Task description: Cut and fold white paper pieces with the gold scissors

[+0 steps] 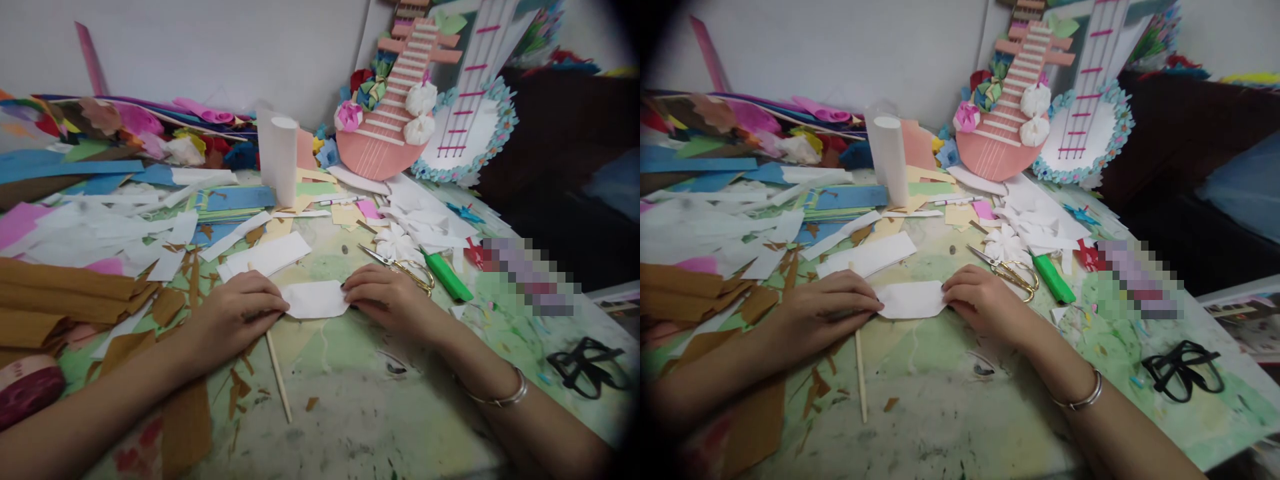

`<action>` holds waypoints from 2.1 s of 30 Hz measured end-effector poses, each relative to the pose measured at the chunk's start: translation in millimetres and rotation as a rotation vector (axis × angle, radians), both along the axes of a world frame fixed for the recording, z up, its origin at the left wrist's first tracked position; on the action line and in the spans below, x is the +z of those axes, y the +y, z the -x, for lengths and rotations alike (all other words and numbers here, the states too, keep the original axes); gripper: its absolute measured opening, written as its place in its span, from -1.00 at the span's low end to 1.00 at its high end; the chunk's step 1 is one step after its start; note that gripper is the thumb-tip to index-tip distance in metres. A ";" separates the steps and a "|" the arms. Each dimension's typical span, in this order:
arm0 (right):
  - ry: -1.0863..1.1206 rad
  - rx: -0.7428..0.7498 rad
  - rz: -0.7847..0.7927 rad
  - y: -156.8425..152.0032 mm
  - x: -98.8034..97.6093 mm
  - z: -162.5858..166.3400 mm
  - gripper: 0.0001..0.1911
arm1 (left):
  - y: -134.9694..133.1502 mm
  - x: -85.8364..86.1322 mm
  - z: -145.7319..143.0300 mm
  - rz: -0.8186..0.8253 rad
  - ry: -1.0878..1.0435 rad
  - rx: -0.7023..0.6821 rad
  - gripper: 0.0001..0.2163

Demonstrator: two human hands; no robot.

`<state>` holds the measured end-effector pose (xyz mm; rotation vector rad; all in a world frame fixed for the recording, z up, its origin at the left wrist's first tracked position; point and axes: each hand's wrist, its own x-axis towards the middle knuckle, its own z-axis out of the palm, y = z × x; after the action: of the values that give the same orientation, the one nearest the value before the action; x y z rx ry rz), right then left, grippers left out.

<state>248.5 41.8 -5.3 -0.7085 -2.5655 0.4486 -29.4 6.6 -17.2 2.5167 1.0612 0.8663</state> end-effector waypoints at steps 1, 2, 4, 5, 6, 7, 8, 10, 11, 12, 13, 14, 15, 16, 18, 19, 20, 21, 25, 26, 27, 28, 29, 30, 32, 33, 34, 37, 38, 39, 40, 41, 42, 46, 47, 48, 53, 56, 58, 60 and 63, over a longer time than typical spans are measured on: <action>0.003 -0.011 0.018 -0.3 0.3 0.0 -0.83 | 0.6 -0.8 0.4 0.021 -0.011 0.008 -0.83; 0.005 -0.022 0.038 -0.6 0.7 0.0 -0.84 | 1.1 -1.4 0.8 0.040 -0.016 0.014 -0.84; 0.008 -0.042 0.076 -1.2 1.7 0.0 -0.85 | 1.5 -2.0 1.5 0.074 -0.021 0.019 -0.86; 0.008 -0.049 0.094 -1.5 2.2 0.1 -0.85 | 1.5 -1.8 1.6 0.083 -0.019 0.021 -0.87; 0.007 -0.054 0.112 -1.8 2.6 0.1 -0.85 | 1.3 -1.5 1.6 0.087 -0.013 0.021 -0.87; 0.007 -0.058 0.128 -2.1 2.8 0.2 -0.84 | 1.1 -1.1 1.4 0.082 -0.006 0.021 -0.86; 0.008 -0.064 0.144 -2.4 3.0 0.4 -0.85 | 0.8 -0.6 1.0 0.071 0.002 0.018 -0.86; 0.011 -0.085 0.172 -2.9 3.0 1.2 -0.85 | 0.4 0.3 0.3 0.036 0.027 0.000 -0.85; 0.011 -0.098 0.184 -3.2 2.8 1.7 -0.85 | 0.3 0.7 0.1 0.014 0.043 -0.011 -0.84; 0.011 -0.111 0.195 -3.3 2.6 2.1 -0.85 | 0.2 1.0 0.0 -0.011 0.060 -0.021 -0.84; 0.012 -0.119 0.203 -3.4 2.3 2.5 -0.85 | 0.1 1.2 0.1 -0.035 0.080 -0.030 -0.84; 0.013 -0.123 0.207 -3.5 2.0 2.8 -0.85 | 0.0 1.4 0.3 -0.059 0.102 -0.037 -0.85; 0.014 -0.124 0.209 -3.4 1.6 2.8 -0.85 | -0.1 1.6 0.6 -0.080 0.124 -0.042 -0.85; 0.015 -0.122 0.211 -3.3 1.3 2.7 -0.86 | -0.4 1.6 0.9 -0.100 0.144 -0.047 -0.86; 0.014 -0.114 0.211 -2.9 0.9 2.1 -0.87 | -1.5 1.6 1.0 -0.138 0.181 -0.057 -0.86; 0.011 -0.109 0.211 -2.7 0.9 1.7 -0.87 | -2.3 1.5 0.7 -0.156 0.195 -0.056 -0.86; 0.008 -0.106 0.210 -2.5 1.0 1.3 -0.87 | -3.2 1.5 0.1 -0.174 0.202 -0.048 -0.86; 0.006 -0.105 0.211 -2.3 1.2 1.0 -0.87 | -4.2 1.4 -0.6 -0.188 0.206 -0.036 -0.86; 0.014 -0.112 0.218 -1.7 2.0 0.7 -0.87 | -6.9 1.3 -3.9 -0.163 0.171 -0.003 -0.85; 0.020 -0.112 0.219 -1.6 2.0 0.7 -0.87 | -7.0 1.2 -4.4 -0.131 0.153 -0.004 -0.84; 0.026 -0.114 0.219 -1.5 1.9 0.7 -0.87 | -6.8 1.1 -4.7 -0.093 0.134 -0.001 -0.83; 0.031 -0.118 0.220 -1.4 1.6 0.7 -0.87 | -6.4 1.0 -4.8 -0.052 0.114 0.010 -0.83; 0.035 -0.125 0.221 -1.4 1.4 0.6 -0.86 | -5.8 0.9 -4.8 -0.007 0.095 0.029 -0.83; 0.038 -0.134 0.223 -1.3 1.1 0.6 -0.86 | -5.1 0.8 -4.8 0.037 0.079 0.054 -0.84; 0.038 -0.148 0.231 -1.4 0.6 0.7 -0.84 | -3.8 0.9 -4.7 0.116 0.060 0.104 -0.86; 0.036 -0.153 0.235 -1.4 0.4 0.9 -0.84 | -3.2 1.0 -4.8 0.143 0.057 0.120 -0.87; 0.036 -0.159 0.239 -1.5 0.3 1.1 -0.83 | -2.8 1.0 -4.9 0.162 0.056 0.130 -0.88; 0.036 -0.164 0.251 -1.7 0.1 1.9 -0.83 | -2.2 0.7 -5.5 0.189 0.049 0.134 -0.89; 0.037 -0.164 0.255 -1.8 0.1 2.2 -0.83 | -2.2 0.5 -5.6 0.198 0.045 0.132 -0.89; 0.039 -0.164 0.259 -2.0 0.1 2.4 -0.84 | -2.1 0.2 -5.6 0.206 0.040 0.130 -0.90; 0.041 -0.163 0.262 -2.1 0.0 2.7 -0.85 | -2.0 -0.1 -5.6 0.214 0.036 0.125 -0.90; 0.044 -0.166 0.266 -2.2 -0.2 2.9 -0.87 | -1.9 -0.3 -5.5 0.220 0.033 0.124 -0.90; 0.045 -0.170 0.269 -2.2 -0.3 3.1 -0.88 | -1.7 -0.3 -5.3 0.226 0.032 0.123 -0.89; 0.048 -0.176 0.282 -2.1 -1.1 3.6 -0.91 | -1.0 1.9 -5.3 0.270 0.017 0.124 -0.88; 0.048 -0.177 0.288 -2.1 -1.2 3.6 -0.91 | -0.8 2.9 -5.5 0.283 0.013 0.122 -0.88; 0.046 -0.178 0.293 -2.0 -1.3 3.6 -0.91 | -0.6 3.9 -5.9 0.296 0.011 0.120 -0.88; 0.043 -0.200 0.310 -2.1 -1.5 4.5 -0.91 | 0.2 6.6 -8.2 0.318 0.039 0.127 -0.90; 0.045 -0.218 0.315 -2.5 -2.4 6.2 -0.91 | -0.2 5.5 -9.7 0.287 0.074 0.137 -0.92; 0.046 -0.236 0.312 -3.0 -3.2 7.7 -0.91 | -0.6 4.4 -10.8 0.258 0.098 0.146 -0.93; 0.044 -0.257 0.302 -3.4 -3.9 9.3 -0.91 | -0.9 3.8 -11.7 0.240 0.112 0.154 -0.93; 0.041 -0.273 0.290 -3.8 -4.4 10.9 -0.93 | -0.7 4.1 -12.4 0.245 0.116 0.160 -0.92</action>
<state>237.6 38.0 -9.7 -1.1205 -2.3413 0.7415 -17.0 5.9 -13.1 2.3254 1.3333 0.5925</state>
